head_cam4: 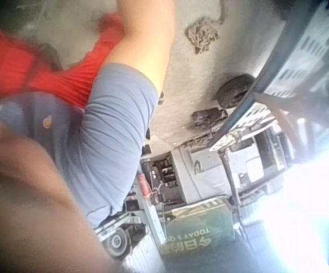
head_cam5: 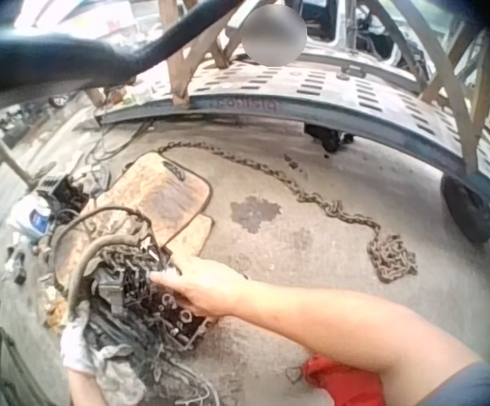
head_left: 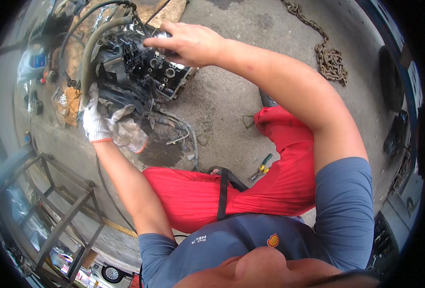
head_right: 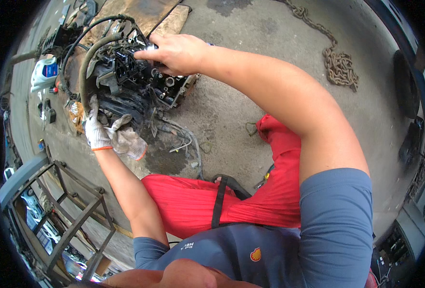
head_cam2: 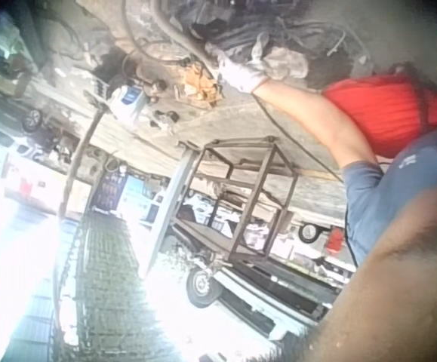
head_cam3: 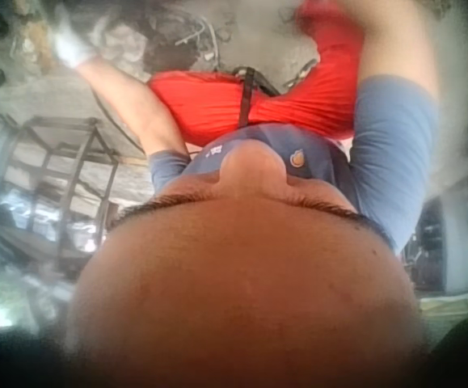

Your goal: The person cleans a disassembled engine component using a spray can and a cloth. They wipe the surface, spray cleaner, and continue wiping different areas of the part while sitting on the floor.

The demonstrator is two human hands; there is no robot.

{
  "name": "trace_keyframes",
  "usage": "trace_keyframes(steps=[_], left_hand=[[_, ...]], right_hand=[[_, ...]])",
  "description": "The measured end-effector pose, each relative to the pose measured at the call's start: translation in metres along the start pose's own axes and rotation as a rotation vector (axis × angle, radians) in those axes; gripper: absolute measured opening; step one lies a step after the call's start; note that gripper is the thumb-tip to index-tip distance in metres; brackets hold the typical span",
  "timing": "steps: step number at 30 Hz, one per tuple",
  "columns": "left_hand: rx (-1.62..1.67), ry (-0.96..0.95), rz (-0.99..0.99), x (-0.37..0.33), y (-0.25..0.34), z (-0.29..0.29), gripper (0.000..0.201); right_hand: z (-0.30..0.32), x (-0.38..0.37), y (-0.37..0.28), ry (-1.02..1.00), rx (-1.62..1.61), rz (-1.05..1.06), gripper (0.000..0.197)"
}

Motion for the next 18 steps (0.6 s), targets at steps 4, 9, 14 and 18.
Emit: trace_keyframes(steps=[4, 9, 14, 18], left_hand=[[-0.048, 0.02, -0.023, 0.003, 0.001, 0.001, 0.026], [0.0, 0.017, -0.019, 0.006, -0.001, 0.002, 0.034], [-0.042, -0.02, -0.055, 0.002, -0.003, 0.009, 0.04], [-0.062, -0.046, 0.03, -0.013, -0.014, 0.033, 0.043]], right_hand=[[-0.014, 0.008, 0.004, -0.024, 0.024, -0.008, 0.065], [-0.006, 0.0, 0.006, -0.023, -0.004, -0.066, 0.065], [-0.02, 0.013, 0.009, -0.044, 0.009, -0.004, 0.065], [0.001, 0.005, 0.014, 0.057, 0.023, -0.035, 0.059]])
Point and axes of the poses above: each hand's wrist, its own x-axis away from the middle knuckle, its own z-axis out of the back of the hand, y = z × x, the point moved 4 cm from there along -x, towards the middle knuckle, and after that the axes turned 7 degrees about z, right-handed, at the moved point
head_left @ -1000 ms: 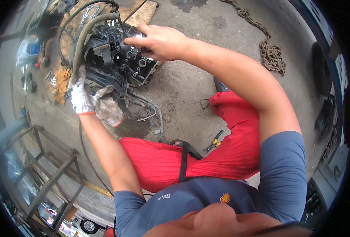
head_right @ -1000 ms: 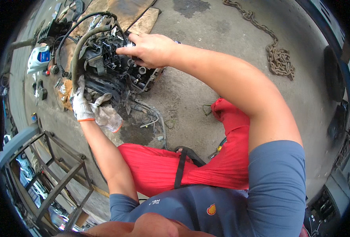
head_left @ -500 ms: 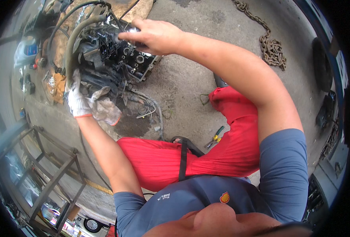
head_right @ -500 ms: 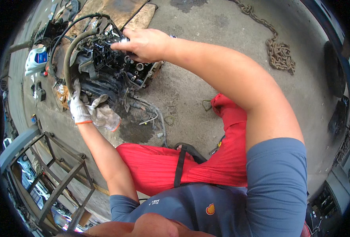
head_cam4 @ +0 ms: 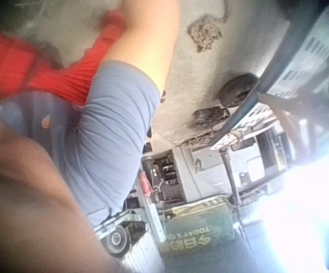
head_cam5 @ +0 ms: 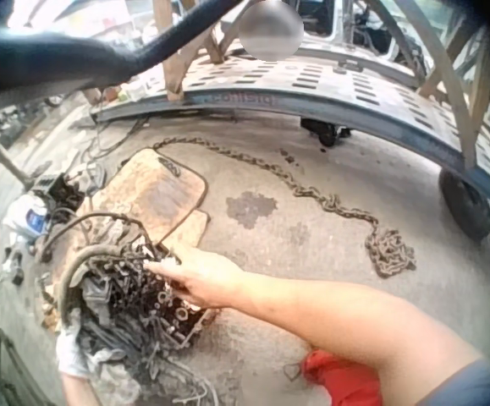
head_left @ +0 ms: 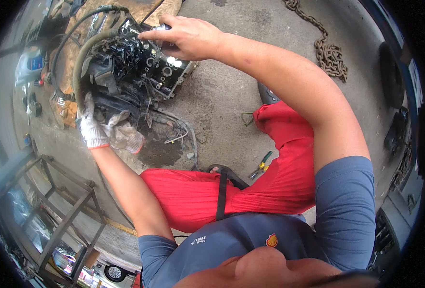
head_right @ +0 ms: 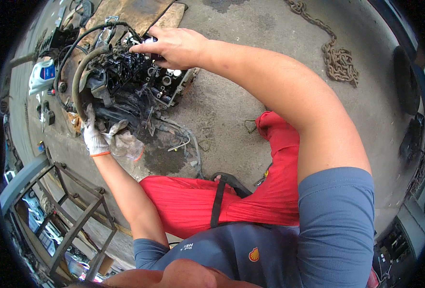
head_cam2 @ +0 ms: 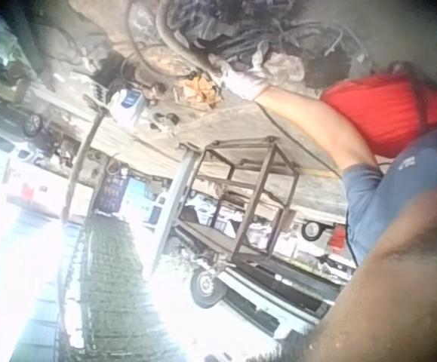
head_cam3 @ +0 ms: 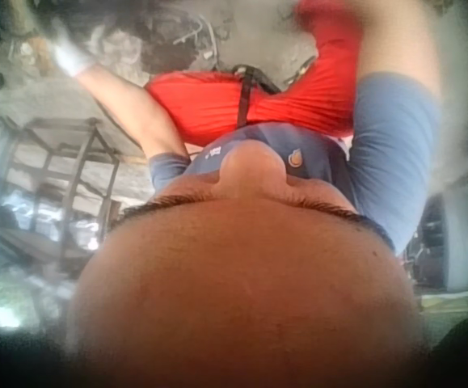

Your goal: The person cleans a disassembled engine component using a spray can and a cloth. They wipe the surface, spray cleaner, and continue wiping different areas of the part while sitting on the floor.

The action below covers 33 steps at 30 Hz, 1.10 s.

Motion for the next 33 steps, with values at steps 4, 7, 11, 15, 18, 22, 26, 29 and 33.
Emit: trace_keyframes(steps=[4, 7, 11, 15, 18, 22, 26, 29, 33], left_hand=[[0.04, -0.007, -0.023, 0.007, 0.001, -0.005, 0.043], [0.055, -0.009, -0.022, 0.01, -0.001, 0.001, 0.043], [0.068, -0.011, -0.026, 0.011, -0.003, 0.003, 0.043], [0.083, -0.022, -0.029, 0.009, -0.004, 0.006, 0.043], [0.09, -0.021, -0.028, 0.008, -0.003, 0.007, 0.043], [0.076, -0.013, -0.034, 0.011, 0.001, -0.001, 0.043], [0.075, -0.001, -0.03, 0.016, 0.003, -0.001, 0.042], [0.076, 0.003, -0.033, 0.02, 0.003, -0.003, 0.042], [0.075, 0.005, -0.031, 0.023, 0.007, -0.007, 0.041]], right_hand=[[-0.014, 0.011, 0.0, -0.069, -0.039, 0.022, 0.058], [-0.014, 0.007, -0.003, -0.043, -0.023, 0.017, 0.057], [-0.018, 0.012, -0.001, -0.033, 0.026, 0.029, 0.058], [-0.017, 0.013, 0.002, -0.061, -0.013, 0.027, 0.06], [-0.013, 0.008, 0.003, -0.062, -0.037, 0.034, 0.061], [-0.013, 0.01, -0.001, -0.063, -0.033, 0.081, 0.063], [-0.001, 0.002, -0.011, -0.045, -0.066, 0.11, 0.064], [0.01, -0.001, -0.025, 0.003, -0.089, 0.209, 0.065], [0.013, 0.004, -0.027, 0.002, -0.09, 0.225, 0.065]])
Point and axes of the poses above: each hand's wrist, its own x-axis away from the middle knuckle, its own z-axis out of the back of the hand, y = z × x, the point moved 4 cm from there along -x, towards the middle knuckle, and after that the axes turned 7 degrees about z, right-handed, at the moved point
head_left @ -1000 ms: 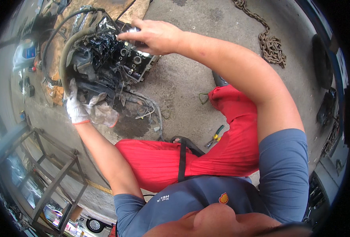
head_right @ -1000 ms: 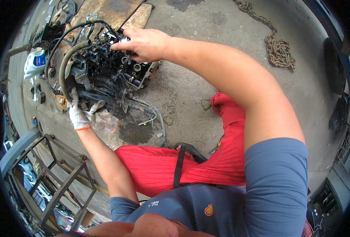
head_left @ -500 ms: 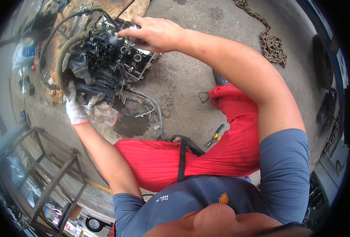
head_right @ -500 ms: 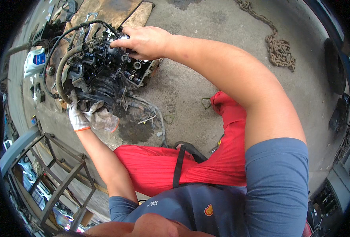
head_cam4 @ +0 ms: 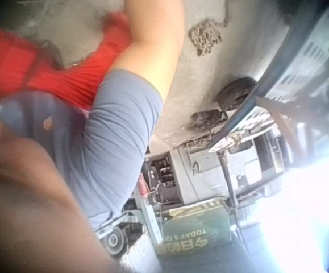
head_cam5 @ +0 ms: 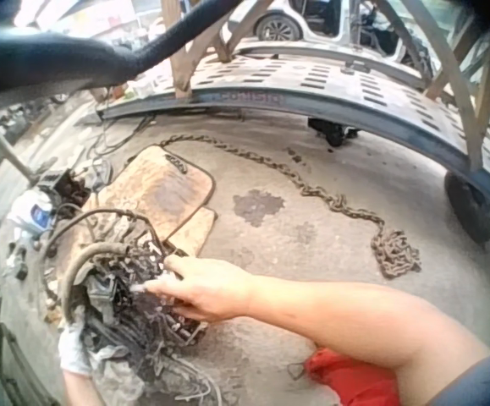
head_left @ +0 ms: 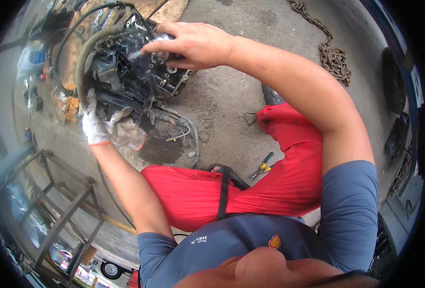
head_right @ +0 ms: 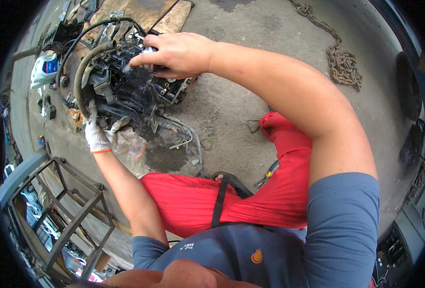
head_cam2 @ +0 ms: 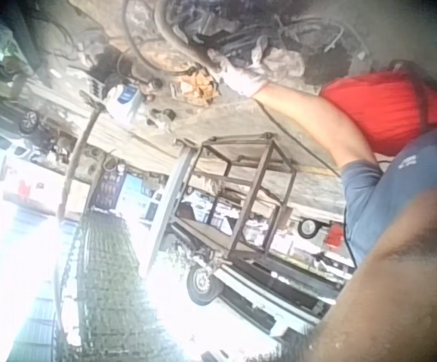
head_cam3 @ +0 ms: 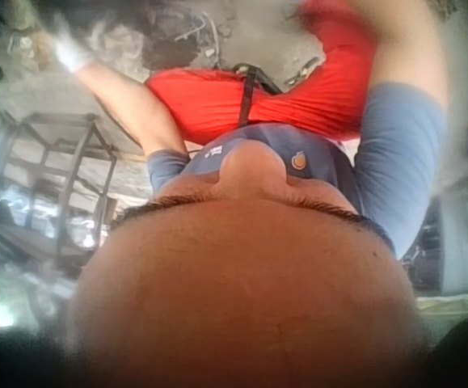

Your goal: The person cleans a disassembled engine component using a spray can and a cloth. They wipe the surface, spray cleaner, and continue wiping different areas of the part while sitting on the floor.

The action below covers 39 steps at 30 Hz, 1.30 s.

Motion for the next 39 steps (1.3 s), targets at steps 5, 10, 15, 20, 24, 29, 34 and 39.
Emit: trace_keyframes(steps=[5, 10, 15, 20, 24, 29, 34, 39], left_hand=[[0.007, -0.003, 0.008, 0.004, 0.003, -0.004, 0.04], [-0.021, -0.006, -0.021, -0.001, 0.003, -0.005, 0.04], [0.047, 0.044, 0.098, 0.003, 0.001, -0.009, 0.039], [-0.027, 0.034, -0.003, -0.004, 0.0, -0.001, 0.039], [-0.074, 0.024, -0.03, -0.009, -0.002, 0.001, 0.04], [-0.085, 0.026, -0.022, -0.004, 0.001, -0.004, 0.04], [-0.092, 0.018, -0.021, -0.007, -0.001, 0.0, 0.039], [-0.013, 0.023, -0.031, -0.001, 0.004, -0.017, 0.036]], right_hand=[[-0.003, 0.0, 0.001, -0.046, -0.004, -0.019, 0.066], [-0.007, 0.003, 0.003, -0.08, 0.027, -0.066, 0.065], [-0.012, 0.0, 0.0, -0.078, 0.036, -0.063, 0.067], [-0.011, -0.003, 0.001, -0.113, 0.086, -0.105, 0.065], [-0.014, -0.003, 0.004, -0.124, 0.07, -0.118, 0.067], [-0.018, -0.004, 0.007, -0.138, 0.063, -0.129, 0.066], [-0.016, -0.007, 0.008, -0.113, 0.08, -0.132, 0.066], [-0.013, -0.006, 0.008, -0.112, 0.082, -0.114, 0.064]])
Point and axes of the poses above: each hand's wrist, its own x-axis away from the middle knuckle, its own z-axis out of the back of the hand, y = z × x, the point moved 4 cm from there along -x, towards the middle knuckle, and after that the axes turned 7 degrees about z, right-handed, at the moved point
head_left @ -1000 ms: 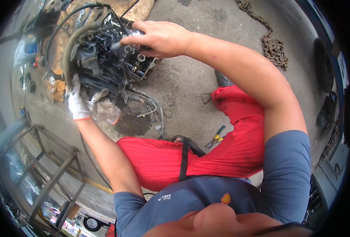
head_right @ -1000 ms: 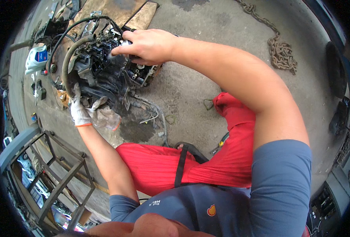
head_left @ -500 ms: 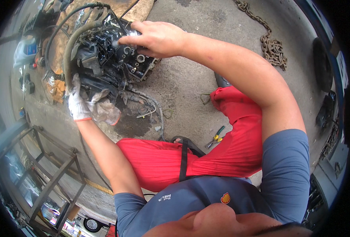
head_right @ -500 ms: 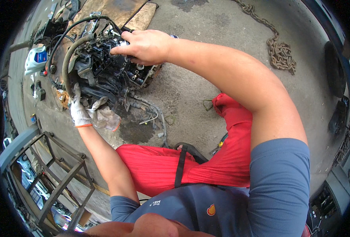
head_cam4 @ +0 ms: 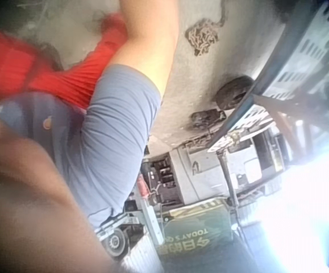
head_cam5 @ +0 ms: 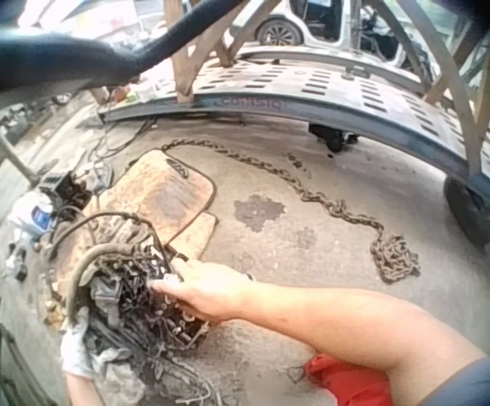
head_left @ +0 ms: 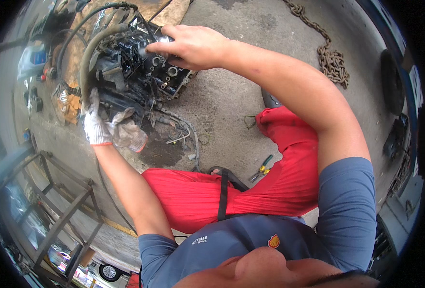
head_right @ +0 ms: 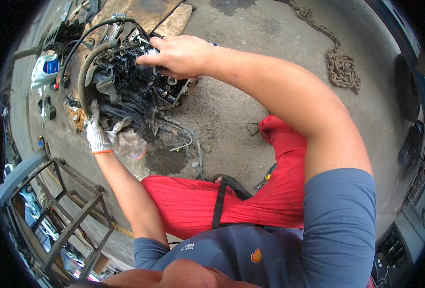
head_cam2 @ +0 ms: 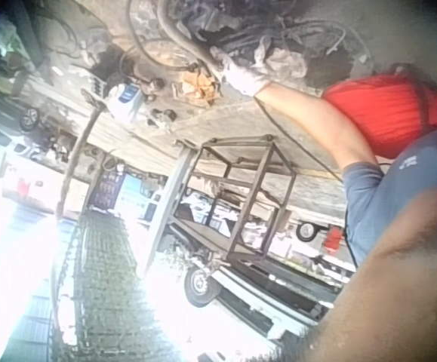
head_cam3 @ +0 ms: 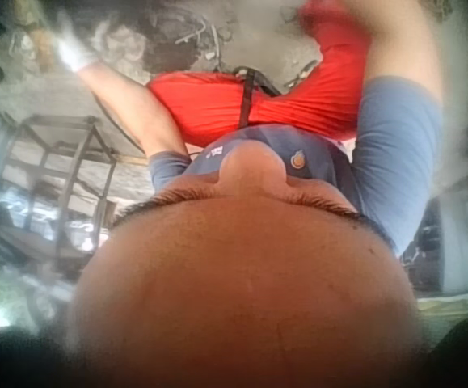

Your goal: The person cleans a disassembled engine component using a spray can and a cloth. They wipe the surface, spray cleaner, and continue wiping different areas of the part while sitting on the floor.

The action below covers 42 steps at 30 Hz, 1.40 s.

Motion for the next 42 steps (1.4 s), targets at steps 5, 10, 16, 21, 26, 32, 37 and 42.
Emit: trace_keyframes(steps=[5, 10, 16, 21, 26, 32, 37, 42], left_hand=[[0.009, -0.01, 0.05, -0.001, -0.003, 0.004, 0.034], [-0.026, 0.008, 0.036, -0.002, -0.002, 0.003, 0.035], [-0.082, -0.022, 0.027, -0.013, -0.007, 0.013, 0.041], [-0.027, -0.044, 0.021, -0.005, -0.003, 0.004, 0.044], [-0.116, -0.058, 0.011, -0.016, -0.009, 0.014, 0.046], [-0.153, -0.044, 0.017, -0.018, -0.008, 0.015, 0.047], [-0.082, -0.076, 0.052, -0.014, -0.007, 0.008, 0.043], [-0.168, -0.014, -0.031, -0.018, -0.01, 0.018, 0.042]], right_hand=[[0.015, -0.003, -0.009, 0.068, -0.032, 0.09, 0.064], [0.028, -0.001, -0.015, 0.18, -0.069, 0.183, 0.066], [0.018, 0.002, -0.008, 0.102, -0.066, 0.16, 0.068], [0.023, 0.001, -0.015, 0.094, -0.073, 0.165, 0.069], [0.034, -0.005, -0.029, 0.156, -0.13, 0.227, 0.071], [0.034, -0.003, -0.027, 0.1, -0.089, 0.18, 0.067], [0.029, 0.0, -0.019, 0.095, -0.079, 0.17, 0.067], [0.027, 0.0, -0.018, 0.043, -0.07, 0.123, 0.07]])
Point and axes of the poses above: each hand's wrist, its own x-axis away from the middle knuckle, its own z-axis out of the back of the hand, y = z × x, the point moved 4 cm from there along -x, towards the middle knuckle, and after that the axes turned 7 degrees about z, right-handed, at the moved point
